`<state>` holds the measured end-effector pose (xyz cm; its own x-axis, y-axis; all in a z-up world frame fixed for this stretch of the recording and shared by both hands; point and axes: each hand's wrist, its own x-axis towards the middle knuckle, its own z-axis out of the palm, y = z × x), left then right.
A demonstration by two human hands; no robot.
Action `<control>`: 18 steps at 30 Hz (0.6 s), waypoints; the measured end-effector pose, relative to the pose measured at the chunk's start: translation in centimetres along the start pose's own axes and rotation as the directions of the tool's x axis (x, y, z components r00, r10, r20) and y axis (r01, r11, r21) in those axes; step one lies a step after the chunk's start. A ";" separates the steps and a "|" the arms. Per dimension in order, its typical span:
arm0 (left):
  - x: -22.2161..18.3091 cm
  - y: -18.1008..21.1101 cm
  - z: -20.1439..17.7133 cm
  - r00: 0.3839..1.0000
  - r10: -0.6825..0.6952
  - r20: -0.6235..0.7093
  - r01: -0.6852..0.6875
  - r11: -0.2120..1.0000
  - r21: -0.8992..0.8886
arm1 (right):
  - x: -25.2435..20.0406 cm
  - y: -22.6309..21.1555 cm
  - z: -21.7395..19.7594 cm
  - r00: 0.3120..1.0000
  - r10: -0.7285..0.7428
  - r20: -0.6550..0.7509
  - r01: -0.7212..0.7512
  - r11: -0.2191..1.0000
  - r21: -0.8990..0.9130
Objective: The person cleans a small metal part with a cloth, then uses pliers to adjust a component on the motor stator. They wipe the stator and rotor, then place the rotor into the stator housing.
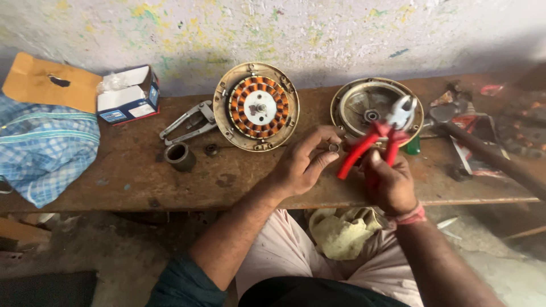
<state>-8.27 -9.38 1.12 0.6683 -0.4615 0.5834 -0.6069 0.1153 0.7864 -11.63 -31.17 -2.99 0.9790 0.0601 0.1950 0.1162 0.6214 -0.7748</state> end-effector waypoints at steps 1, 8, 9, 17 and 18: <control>0.1 -0.7 -0.2 1.000 -0.018 -0.022 0.019 0.999 0.044 | 0.1 -0.4 0.1 0.999 0.000 0.040 0.002 0.999 -0.048; 2.1 -5.9 -1.5 0.991 -0.103 -0.085 0.090 0.986 -0.143 | 0.2 0.0 -2.4 0.988 0.055 0.142 -0.051 0.998 -0.038; 2.6 -6.5 -1.6 0.988 -0.129 -0.082 0.107 0.966 -0.237 | 0.2 0.2 -2.8 0.984 0.046 0.172 -0.046 0.999 -0.006; 6.2 -8.0 -2.2 0.966 -0.260 -0.017 0.203 0.790 -0.579 | -0.2 -0.3 -2.3 0.975 0.178 0.132 -0.156 0.975 -0.161; 6.4 -8.0 -2.4 0.963 -0.268 -0.025 0.196 0.761 -0.618 | 0.0 -0.5 -1.9 0.972 0.192 0.137 -0.162 0.966 -0.200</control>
<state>1.86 -11.17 -0.93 0.8167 -0.4537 0.3565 -0.0652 0.5413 0.8383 -11.38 -33.00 -3.72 0.9507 0.2844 0.1233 -0.0133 0.4347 -0.9005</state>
